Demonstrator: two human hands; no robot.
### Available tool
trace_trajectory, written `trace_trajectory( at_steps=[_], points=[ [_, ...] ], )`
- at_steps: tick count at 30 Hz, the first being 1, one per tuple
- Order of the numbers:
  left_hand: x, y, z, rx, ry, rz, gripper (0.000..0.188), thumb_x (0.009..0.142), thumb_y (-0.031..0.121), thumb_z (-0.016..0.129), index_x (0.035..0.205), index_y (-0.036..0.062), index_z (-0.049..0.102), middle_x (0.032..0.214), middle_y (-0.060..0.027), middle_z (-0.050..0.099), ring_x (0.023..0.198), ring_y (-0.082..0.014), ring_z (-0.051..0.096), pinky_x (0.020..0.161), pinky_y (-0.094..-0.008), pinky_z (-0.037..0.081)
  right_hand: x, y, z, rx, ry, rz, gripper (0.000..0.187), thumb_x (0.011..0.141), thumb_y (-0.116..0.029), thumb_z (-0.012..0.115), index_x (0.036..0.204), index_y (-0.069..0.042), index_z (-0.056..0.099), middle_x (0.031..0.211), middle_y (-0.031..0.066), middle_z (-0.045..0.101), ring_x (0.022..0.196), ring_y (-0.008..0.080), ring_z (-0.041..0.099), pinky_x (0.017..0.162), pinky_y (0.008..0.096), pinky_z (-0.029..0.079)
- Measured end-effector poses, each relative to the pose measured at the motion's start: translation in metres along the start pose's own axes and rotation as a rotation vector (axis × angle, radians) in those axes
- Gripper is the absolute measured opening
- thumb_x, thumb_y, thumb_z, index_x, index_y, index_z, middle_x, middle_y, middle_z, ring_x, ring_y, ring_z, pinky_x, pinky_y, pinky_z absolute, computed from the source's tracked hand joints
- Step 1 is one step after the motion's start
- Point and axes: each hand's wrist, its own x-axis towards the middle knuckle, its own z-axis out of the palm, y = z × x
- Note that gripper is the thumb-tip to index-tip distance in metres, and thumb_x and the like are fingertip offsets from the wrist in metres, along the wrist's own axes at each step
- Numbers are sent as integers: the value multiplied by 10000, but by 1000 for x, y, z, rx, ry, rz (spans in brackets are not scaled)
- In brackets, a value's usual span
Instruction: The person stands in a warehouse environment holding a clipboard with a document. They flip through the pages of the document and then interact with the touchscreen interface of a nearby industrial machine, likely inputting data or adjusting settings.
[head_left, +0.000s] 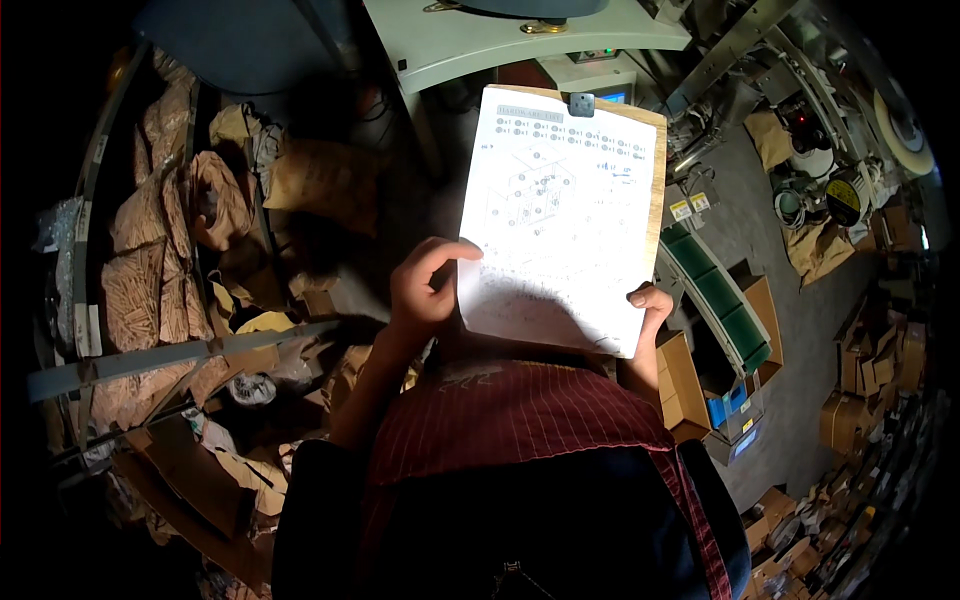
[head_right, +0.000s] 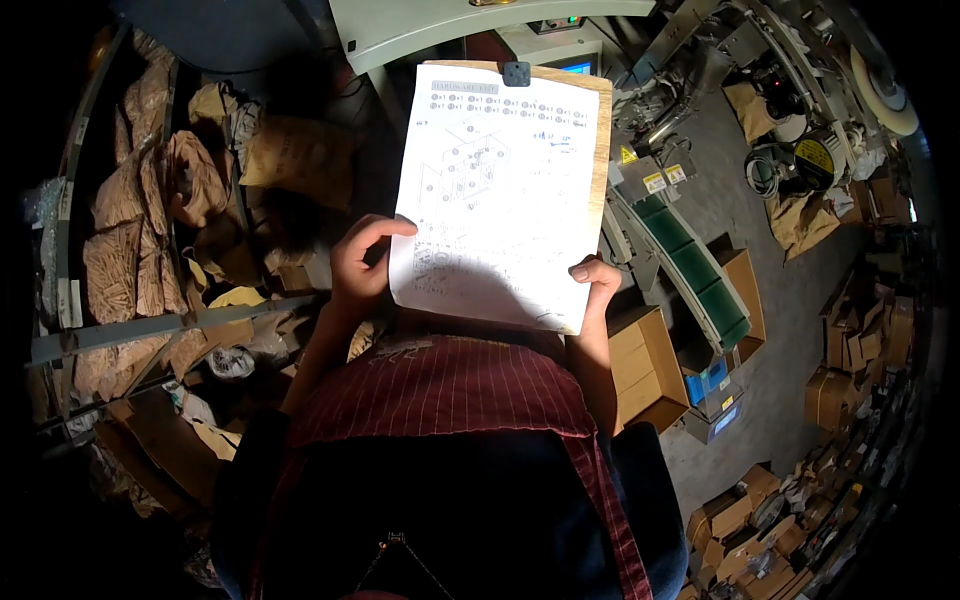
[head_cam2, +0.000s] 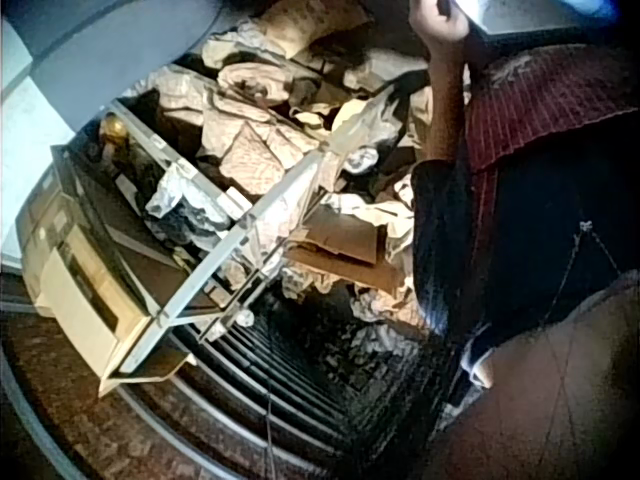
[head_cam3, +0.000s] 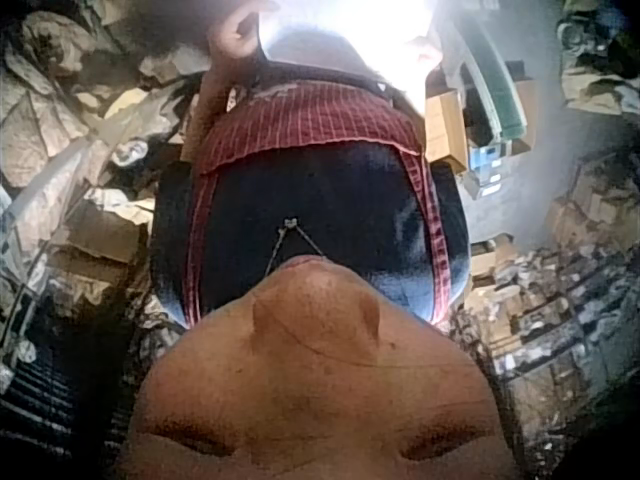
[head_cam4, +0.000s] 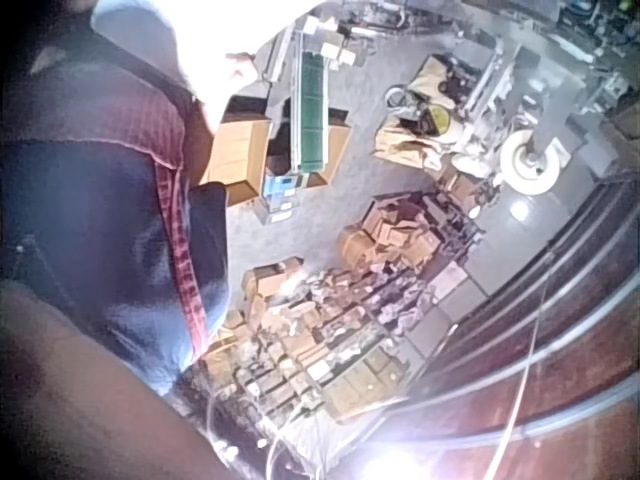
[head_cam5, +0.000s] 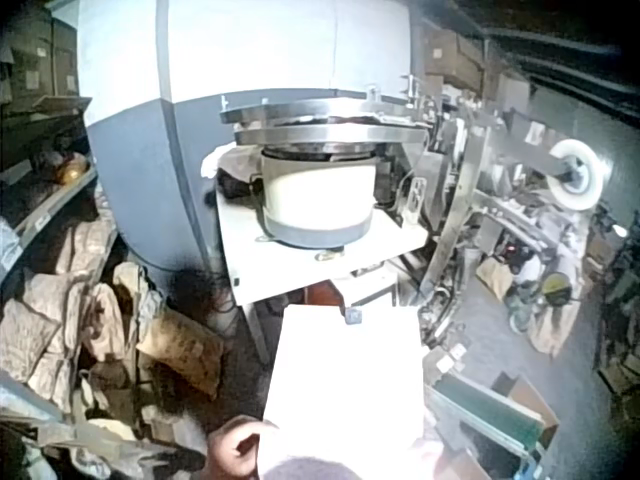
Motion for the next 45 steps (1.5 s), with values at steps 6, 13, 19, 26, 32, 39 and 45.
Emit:
trace_trajectory(
  at_steps=[6,13,19,26,32,39,45],
  points=[
    [-2,-1,-1,-8,0,-10,200,838,-66,661,1022,2,700,986,-106,701,899,-191,673,800,-276,522,-2,1,4,-30,18,7,789,564,-148,520,1294,149,481,1209,300,617,1012,385,637,935,413,528],
    [-2,-1,-3,-14,8,-9,196,838,-61,661,1019,3,699,982,-100,702,901,-188,672,807,-277,517,-2,5,15,41,43,10,763,556,-122,521,1268,150,500,1182,290,629,997,385,641,933,416,531],
    [-3,-1,-4,-22,9,-6,195,835,-56,662,1016,5,700,974,-98,702,906,-190,670,807,-280,514,1,6,-10,59,25,1,715,557,-116,518,1219,153,528,1145,277,643,965,368,645,917,409,538],
    [-4,-3,-5,-5,9,-6,194,834,-52,667,1015,7,702,972,-97,703,900,-190,672,806,-280,517,-2,8,6,26,39,12,698,564,-134,518,1200,152,536,1125,273,648,952,364,645,909,404,540],
    [-6,-5,-6,-9,14,-4,191,839,-49,667,1018,10,703,973,-98,704,902,-191,674,805,-278,519,1,9,13,6,57,21,704,567,-140,519,1207,152,534,1128,274,647,956,368,643,904,411,544],
    [-5,-5,-6,-1,7,-18,190,839,-34,684,1023,13,705,975,-93,704,904,-190,673,808,-279,519,1,7,4,22,50,21,695,563,-130,517,1199,150,544,1109,267,656,952,362,644,904,403,541],
    [-5,-6,-4,-11,3,-21,190,842,-36,682,1024,13,705,977,-92,703,906,-188,672,805,-277,520,3,7,-4,26,28,12,674,566,-130,517,1181,143,560,1104,254,661,948,345,643,909,387,534]
  ],
)
